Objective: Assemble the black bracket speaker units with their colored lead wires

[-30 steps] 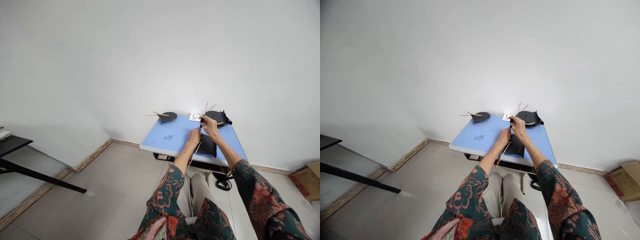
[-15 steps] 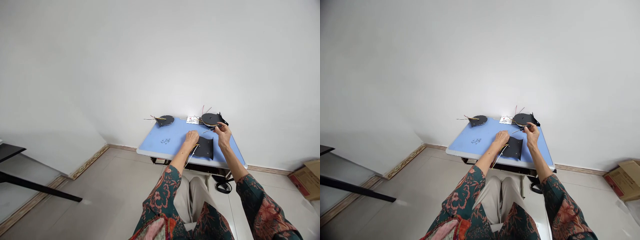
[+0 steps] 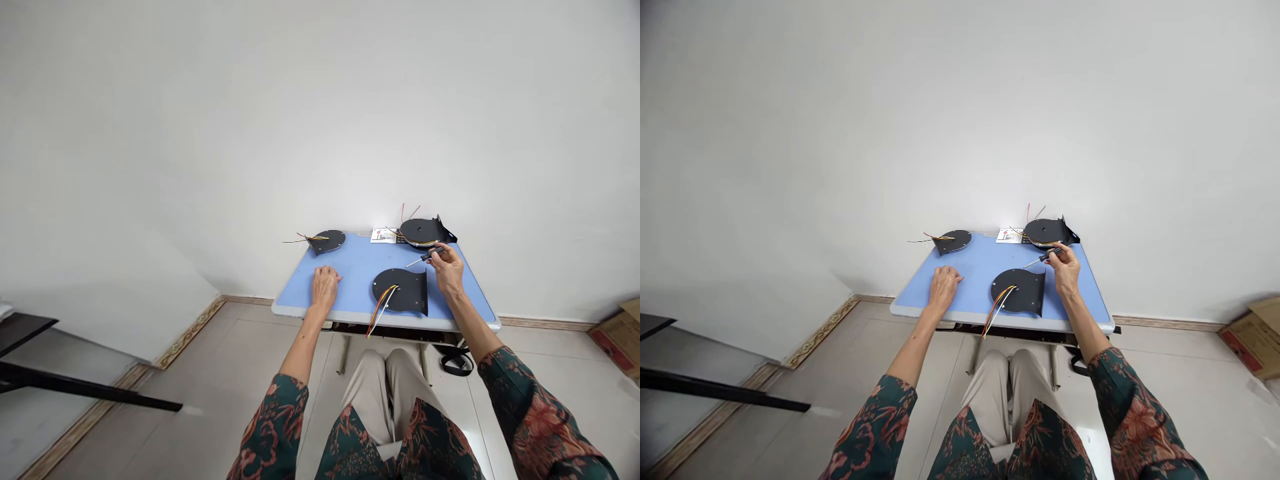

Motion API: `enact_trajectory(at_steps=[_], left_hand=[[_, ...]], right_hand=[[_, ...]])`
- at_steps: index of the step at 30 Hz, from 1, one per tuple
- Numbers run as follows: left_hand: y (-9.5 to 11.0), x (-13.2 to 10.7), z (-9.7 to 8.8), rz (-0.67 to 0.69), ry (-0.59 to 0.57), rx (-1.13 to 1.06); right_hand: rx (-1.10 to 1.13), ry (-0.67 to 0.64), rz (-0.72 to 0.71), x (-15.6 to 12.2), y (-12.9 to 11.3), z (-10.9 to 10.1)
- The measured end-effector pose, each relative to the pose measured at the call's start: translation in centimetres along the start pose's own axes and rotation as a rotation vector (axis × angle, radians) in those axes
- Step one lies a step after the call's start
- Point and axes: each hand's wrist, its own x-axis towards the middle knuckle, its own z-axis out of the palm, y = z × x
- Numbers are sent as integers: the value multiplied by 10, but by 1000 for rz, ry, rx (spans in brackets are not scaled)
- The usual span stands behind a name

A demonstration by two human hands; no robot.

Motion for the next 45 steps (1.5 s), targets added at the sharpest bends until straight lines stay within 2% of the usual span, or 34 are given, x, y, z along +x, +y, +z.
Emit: enact_trajectory(at_steps=[2,4,6,8,11,13,15,18,24,27,31,35,40,45], left_hand=[[-6,-3,4,31,59,-48],[-3,-8,5,57,151,-107],[11,-18,3,69,278,-177],[36,-38,1,88,381,-255],[88,-75,2,143,336,-359],[119,-93,6,92,244,-400],[137,-99,9,37,145,-423],[138,-86,11,37,23,-447],[101,-36,3,178,-150,-473],[92,-20,-2,139,-202,-487],[89,-14,-9,88,-261,-501],[91,-6,-22,36,-264,-587],[105,27,-29,-43,-255,-560],[129,61,-13,5,-247,-534]], right_hand=[[-25,-46,-6,-2,-1,3],[-39,-73,-3,-4,-1,4],[-41,-86,16,-5,-1,5],[-42,-100,44,-5,0,5],[-69,-123,92,-6,3,5],[-108,-124,133,-9,4,5],[-151,-110,174,-13,5,3],[-194,-53,208,-20,3,-4],[-214,57,246,-42,-8,-20],[-253,55,251,-51,-16,-19],[-252,22,68,-41,-31,-2],[-364,-103,-141,-8,-37,26],[-629,-231,-349,27,-19,53],[-718,-311,-443,39,-1,59]])
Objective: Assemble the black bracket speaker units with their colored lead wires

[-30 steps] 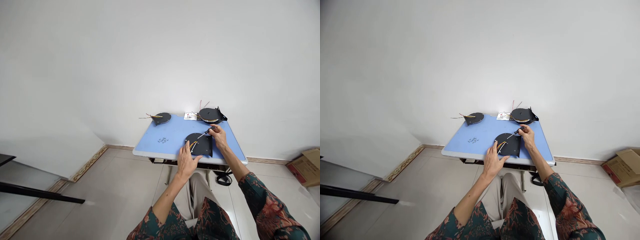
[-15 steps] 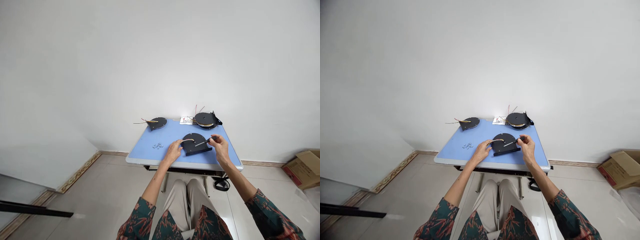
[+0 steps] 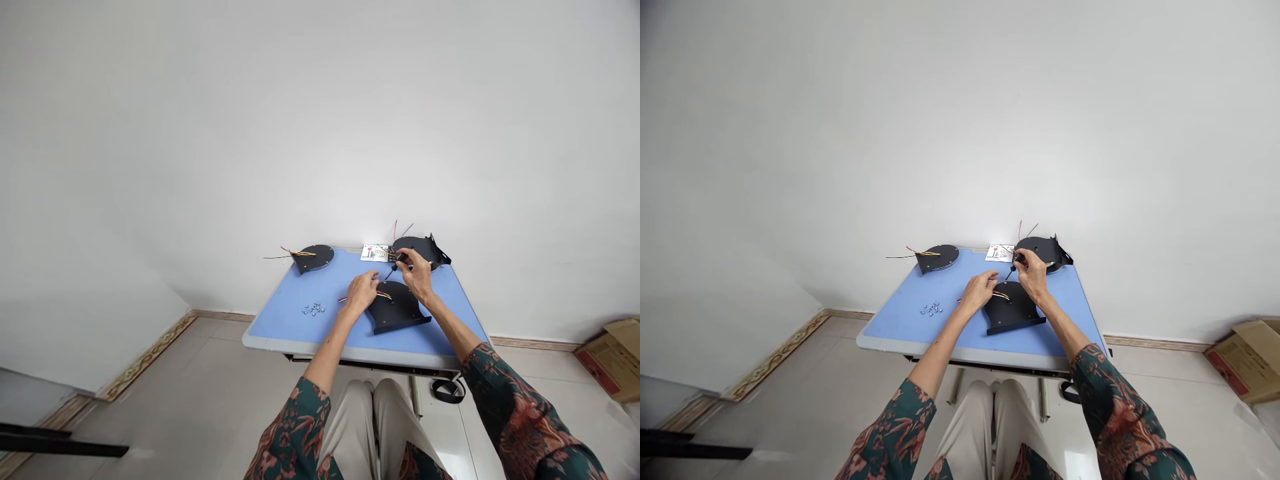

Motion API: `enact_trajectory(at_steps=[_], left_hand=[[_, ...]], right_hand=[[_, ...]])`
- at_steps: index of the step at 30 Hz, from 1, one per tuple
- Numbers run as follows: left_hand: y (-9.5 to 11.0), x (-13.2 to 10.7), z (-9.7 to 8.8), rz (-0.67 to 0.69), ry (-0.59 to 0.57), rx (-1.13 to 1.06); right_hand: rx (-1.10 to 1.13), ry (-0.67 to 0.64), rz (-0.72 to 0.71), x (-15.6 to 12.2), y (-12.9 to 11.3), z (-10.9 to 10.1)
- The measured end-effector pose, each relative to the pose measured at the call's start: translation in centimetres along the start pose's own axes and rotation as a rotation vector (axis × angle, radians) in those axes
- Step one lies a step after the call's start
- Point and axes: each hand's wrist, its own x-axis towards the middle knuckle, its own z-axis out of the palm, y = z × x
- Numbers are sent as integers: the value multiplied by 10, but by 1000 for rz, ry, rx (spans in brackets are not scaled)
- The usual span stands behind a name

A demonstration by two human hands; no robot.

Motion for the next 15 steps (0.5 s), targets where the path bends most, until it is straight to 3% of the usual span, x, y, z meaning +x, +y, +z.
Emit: enact_trajectory(at_steps=[8,15], left_hand=[[-8,12,33,-75,44,-15],[-13,11,37,-52,63,-32]], right_hand=[[-27,-31,-49,-5,4,4],[-58,-43,-62,-4,2,2]])
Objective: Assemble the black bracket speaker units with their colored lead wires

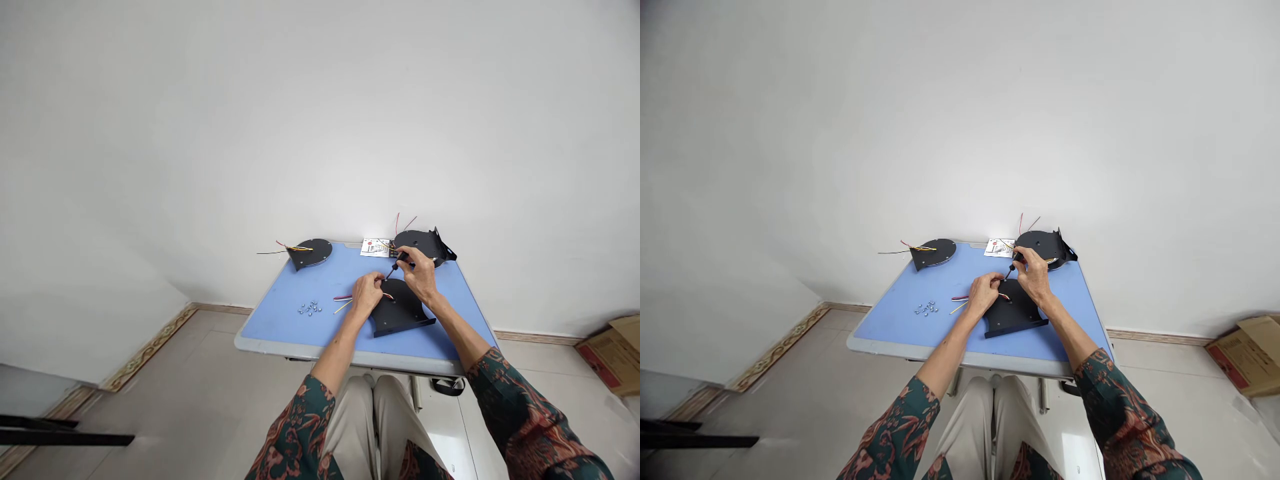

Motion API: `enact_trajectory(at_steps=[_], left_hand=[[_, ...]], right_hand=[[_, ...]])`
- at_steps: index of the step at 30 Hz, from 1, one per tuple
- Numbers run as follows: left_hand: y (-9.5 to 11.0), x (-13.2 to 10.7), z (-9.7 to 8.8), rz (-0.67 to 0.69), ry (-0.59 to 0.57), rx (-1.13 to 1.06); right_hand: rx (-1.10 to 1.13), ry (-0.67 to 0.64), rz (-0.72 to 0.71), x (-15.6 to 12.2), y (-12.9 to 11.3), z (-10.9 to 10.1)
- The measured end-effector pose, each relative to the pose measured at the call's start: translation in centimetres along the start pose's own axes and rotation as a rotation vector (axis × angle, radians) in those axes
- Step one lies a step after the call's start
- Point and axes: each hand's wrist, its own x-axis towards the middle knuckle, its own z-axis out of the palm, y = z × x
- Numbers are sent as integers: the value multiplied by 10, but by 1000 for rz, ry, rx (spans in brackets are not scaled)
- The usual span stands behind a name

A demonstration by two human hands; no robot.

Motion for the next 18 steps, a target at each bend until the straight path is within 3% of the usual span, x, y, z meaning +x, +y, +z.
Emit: enact_trajectory(at_steps=[7,18], left_hand=[[3,-1,-1,33,14,23],[1,0,3,92,17,85]], right_hand=[[0,-13,-5,-2,1,2],[91,-177,17,21,-4,10]])
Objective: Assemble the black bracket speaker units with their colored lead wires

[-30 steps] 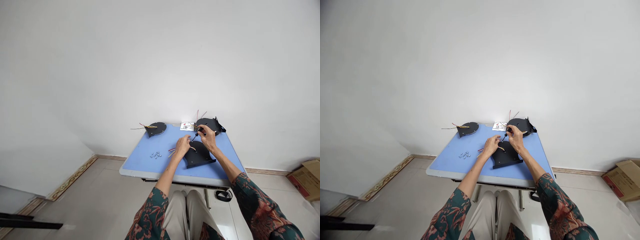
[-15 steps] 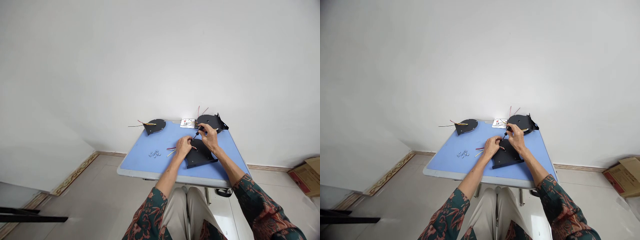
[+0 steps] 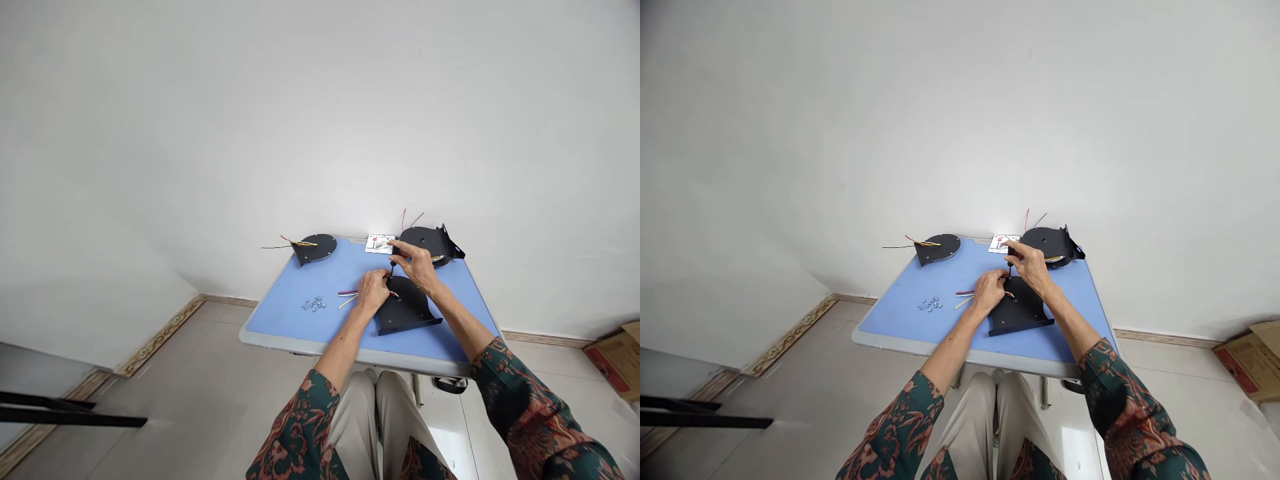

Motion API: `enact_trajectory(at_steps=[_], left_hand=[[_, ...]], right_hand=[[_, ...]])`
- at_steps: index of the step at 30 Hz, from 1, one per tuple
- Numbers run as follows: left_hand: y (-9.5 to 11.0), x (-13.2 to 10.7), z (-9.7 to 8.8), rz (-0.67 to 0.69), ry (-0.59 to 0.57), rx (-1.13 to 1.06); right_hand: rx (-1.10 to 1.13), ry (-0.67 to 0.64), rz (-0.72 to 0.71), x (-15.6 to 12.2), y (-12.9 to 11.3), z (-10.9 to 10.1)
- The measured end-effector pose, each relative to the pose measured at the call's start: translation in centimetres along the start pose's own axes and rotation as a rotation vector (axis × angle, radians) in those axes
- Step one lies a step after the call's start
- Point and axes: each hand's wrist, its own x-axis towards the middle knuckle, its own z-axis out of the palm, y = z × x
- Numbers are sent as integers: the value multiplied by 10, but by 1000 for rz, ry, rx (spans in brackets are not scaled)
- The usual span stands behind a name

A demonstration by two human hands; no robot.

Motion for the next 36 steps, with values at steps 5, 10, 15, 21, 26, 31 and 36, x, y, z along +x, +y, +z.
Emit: enact_trajectory(at_steps=[5,10,15,21,26,31,36], left_hand=[[1,1,-2,42,-19,26],[4,7,-5,60,-63,10],[15,7,-2,10,-37,34],[23,11,0,-35,2,-44],[21,18,6,-24,-21,-29],[17,18,12,26,11,-30],[18,17,9,27,0,-16]], right_hand=[[-16,16,17,-1,0,2],[-26,17,18,0,1,2],[-26,10,14,-2,-1,3],[36,-31,13,-2,2,3],[41,-46,-2,-1,5,-1],[-47,4,-60,-2,1,1],[-122,89,-22,0,4,4]])
